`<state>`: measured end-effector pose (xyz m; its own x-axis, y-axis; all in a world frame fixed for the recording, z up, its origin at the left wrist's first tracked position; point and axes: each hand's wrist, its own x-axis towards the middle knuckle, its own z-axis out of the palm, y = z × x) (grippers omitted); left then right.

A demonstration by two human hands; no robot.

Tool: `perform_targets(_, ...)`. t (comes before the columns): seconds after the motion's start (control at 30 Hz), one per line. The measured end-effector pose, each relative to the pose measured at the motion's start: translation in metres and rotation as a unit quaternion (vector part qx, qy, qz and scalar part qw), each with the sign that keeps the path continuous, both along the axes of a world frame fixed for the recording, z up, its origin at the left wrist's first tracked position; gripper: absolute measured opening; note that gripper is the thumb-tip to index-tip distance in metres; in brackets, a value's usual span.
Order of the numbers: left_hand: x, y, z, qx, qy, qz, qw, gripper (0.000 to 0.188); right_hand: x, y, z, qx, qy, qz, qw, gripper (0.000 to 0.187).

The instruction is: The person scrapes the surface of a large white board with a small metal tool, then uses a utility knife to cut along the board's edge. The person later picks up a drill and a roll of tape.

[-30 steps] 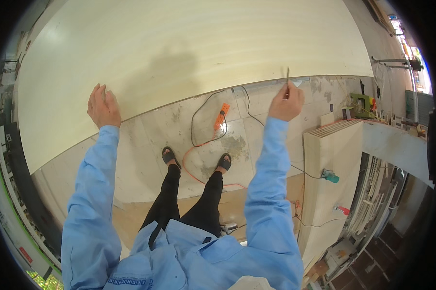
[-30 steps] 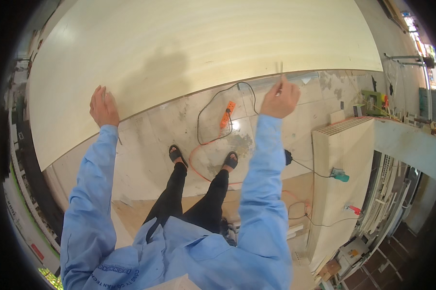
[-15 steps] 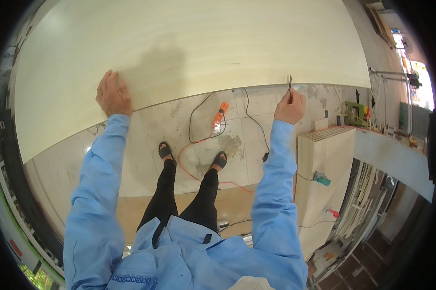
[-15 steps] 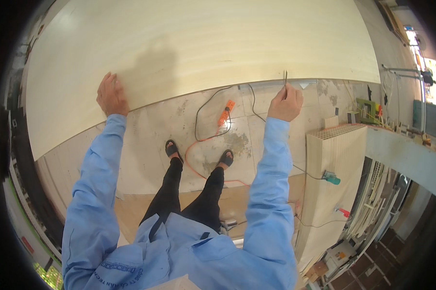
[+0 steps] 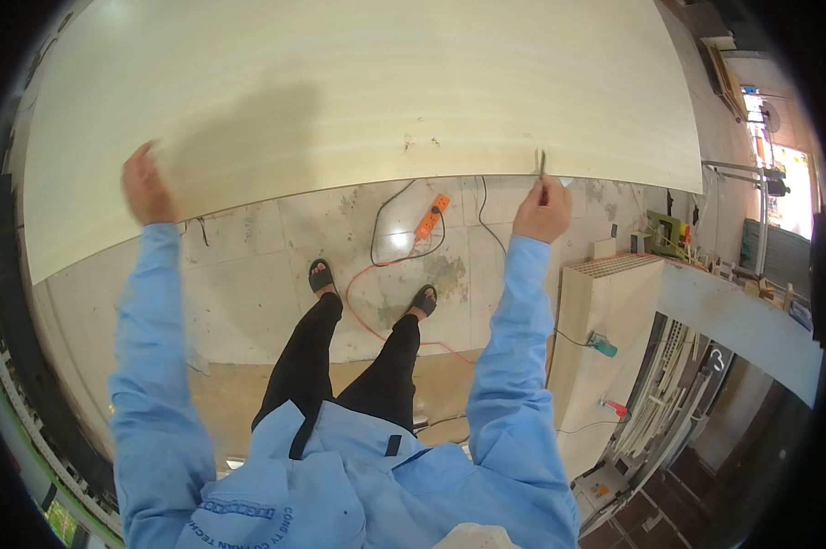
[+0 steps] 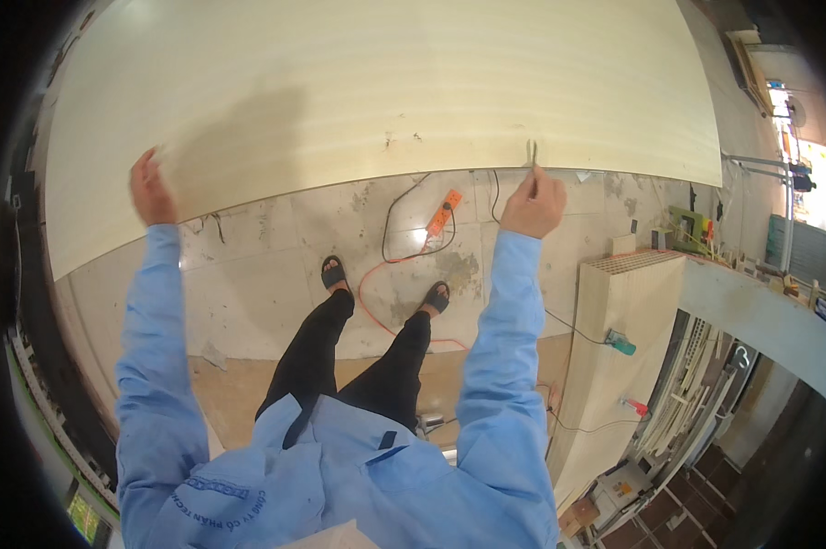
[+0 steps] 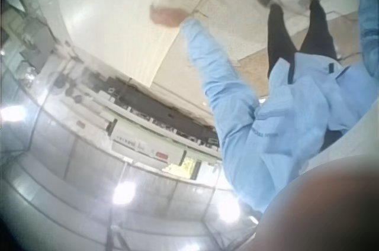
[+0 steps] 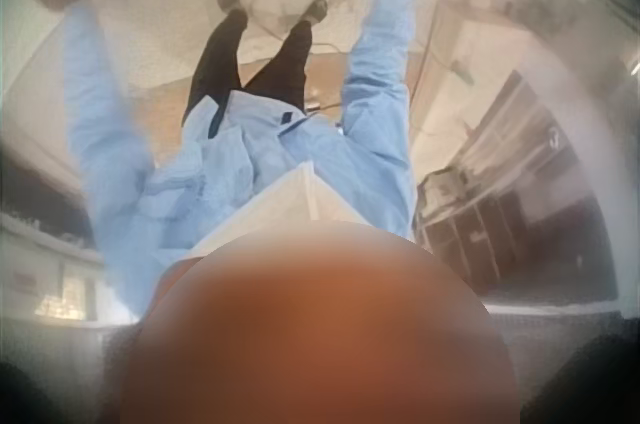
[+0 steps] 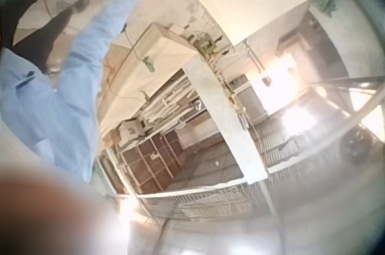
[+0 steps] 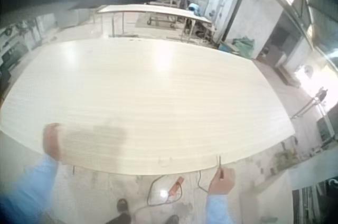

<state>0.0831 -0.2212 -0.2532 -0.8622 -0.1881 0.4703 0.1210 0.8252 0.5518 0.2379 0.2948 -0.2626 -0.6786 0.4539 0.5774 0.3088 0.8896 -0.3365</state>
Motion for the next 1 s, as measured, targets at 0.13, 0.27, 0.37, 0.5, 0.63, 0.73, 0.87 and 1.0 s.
perform_targets(0.13, -0.005, -0.104, -0.022, -0.011, -0.055, 0.059, 0.997, 0.030, -0.001, -0.114, -0.037, 0.050, 0.006, 0.100, 0.994, 0.011)
perform_targets(0.27, -0.008, -0.120, -0.035, -0.012, -0.107, 0.072, 0.992, 0.030, -0.004, -0.232, -0.049, -0.079, 0.010, 0.226, 0.971, 0.020)
perform_targets(0.37, -0.008, -0.113, -0.032, -0.040, -0.104, 0.101, 0.989, 0.031, -0.009, -0.177, -0.022, 0.052, 0.009, 0.125, 0.991, 0.018)
perform_targets(0.5, -0.006, -0.111, -0.031, -0.045, -0.086, 0.098, 0.990, 0.032, -0.010, -0.078, 0.002, -0.096, -0.013, -0.082, 0.992, 0.018)
perform_targets(0.63, -0.006, -0.110, -0.031, -0.043, -0.110, 0.103, 0.988, 0.031, -0.013, -0.181, -0.022, 0.056, -0.012, 0.115, 0.992, 0.028)
perform_targets(0.73, -0.008, -0.107, -0.026, -0.063, -0.120, 0.107, 0.985, 0.029, -0.013, -0.254, -0.032, -0.143, -0.016, 0.278, 0.950, 0.023)
perform_targets(0.87, -0.009, -0.103, -0.021, -0.049, -0.138, 0.114, 0.983, 0.029, -0.009, -0.158, -0.016, 0.037, 0.017, 0.047, 0.998, 0.016)
perform_targets(1.0, -0.007, -0.102, -0.026, -0.054, -0.091, 0.104, 0.989, 0.029, -0.004, -0.075, -0.017, 0.038, -0.014, -0.032, 0.999, 0.018)
